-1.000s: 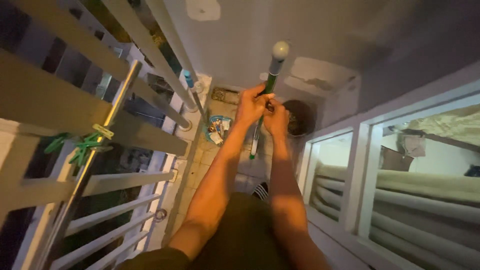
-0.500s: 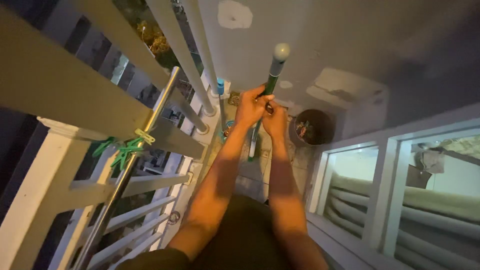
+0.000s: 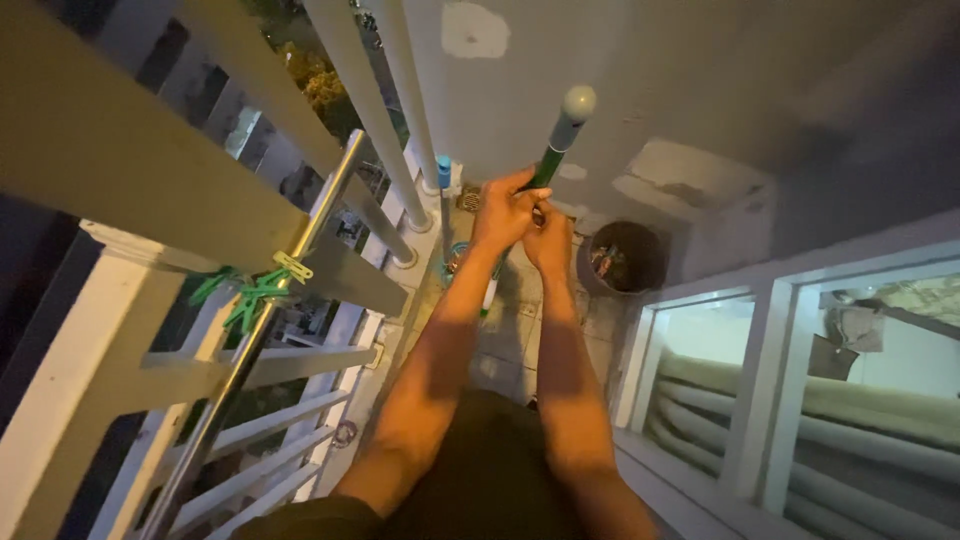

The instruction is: Repairing and assembling a green mop handle on a balcony.

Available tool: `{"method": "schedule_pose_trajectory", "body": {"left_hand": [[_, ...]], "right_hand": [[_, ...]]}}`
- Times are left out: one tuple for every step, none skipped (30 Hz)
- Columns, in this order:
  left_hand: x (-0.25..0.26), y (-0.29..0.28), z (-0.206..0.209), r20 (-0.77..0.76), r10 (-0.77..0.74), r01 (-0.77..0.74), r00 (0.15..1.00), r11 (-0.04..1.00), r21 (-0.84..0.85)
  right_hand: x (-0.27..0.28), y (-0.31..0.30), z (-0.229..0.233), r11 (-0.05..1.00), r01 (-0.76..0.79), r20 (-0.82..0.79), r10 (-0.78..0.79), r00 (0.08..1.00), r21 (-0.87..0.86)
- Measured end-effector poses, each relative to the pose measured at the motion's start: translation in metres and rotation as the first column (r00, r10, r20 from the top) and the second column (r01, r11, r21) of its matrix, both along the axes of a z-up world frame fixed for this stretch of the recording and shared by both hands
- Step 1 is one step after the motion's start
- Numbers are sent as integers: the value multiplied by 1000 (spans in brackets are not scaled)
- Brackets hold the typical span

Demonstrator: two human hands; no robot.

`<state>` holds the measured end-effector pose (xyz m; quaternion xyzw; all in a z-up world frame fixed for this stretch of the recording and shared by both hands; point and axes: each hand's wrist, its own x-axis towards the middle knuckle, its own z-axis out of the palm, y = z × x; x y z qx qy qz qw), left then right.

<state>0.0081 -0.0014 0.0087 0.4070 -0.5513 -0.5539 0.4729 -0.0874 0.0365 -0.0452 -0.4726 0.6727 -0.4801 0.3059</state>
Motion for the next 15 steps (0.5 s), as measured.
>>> {"method": "schedule_pose_trajectory", "body": {"left_hand": [[-3,3,3,-1,-1,1,1000,1000,0],[-7,6,6,46,15,-12,999,998,-64],[-11,10,8,92,33,-22,995,992,-128],[-18,12,5,90,31,-19,995,992,-126],[-25,14,2,116,45,-27,992,988,-150],[-32,16,0,142,61,-35,988,984,-175],[-39,17,-7,142,59,-34,988,984,-174],[-47,19,-13,72,38,-22,997,978,-209],[-55,21,-20,3,13,-12,1000,969,-245],[-64,26,-20,1,12,-11,1000,970,-242],[-72,30,-20,17,12,-7,1000,967,-255],[-78,35,-20,35,15,-5,999,964,-266],[-85,39,-22,35,18,-8,999,965,-262],[-94,42,-24,-47,-31,23,998,987,-161],[-103,45,-25,-134,-71,63,988,996,-61]], "right_hand": [[-5,3,3,1000,1,-1,-1,1000,0],[-10,6,5,1000,-9,-28,9,1000,-6],[-15,10,7,1000,-19,-54,18,998,-11],[-23,11,-2,1000,-16,-56,16,998,-9],[-31,13,-11,999,12,-121,-17,992,-42],[-38,14,-19,996,37,-184,-50,982,-76],[-44,18,-17,996,38,-184,-52,982,-76],[-52,23,-16,997,22,-104,-30,994,-70],[-59,28,-14,998,6,-24,-8,1000,-66],[-69,32,-14,998,7,-26,-8,1000,-63],[-79,36,-13,999,29,-117,-31,993,-18],[-87,40,-13,998,51,-206,-45,978,26],[-91,46,-7,998,48,-206,-41,978,30],[-97,51,-1,997,72,-218,-64,974,29],[-103,55,5,995,96,-230,-87,969,27]]}}
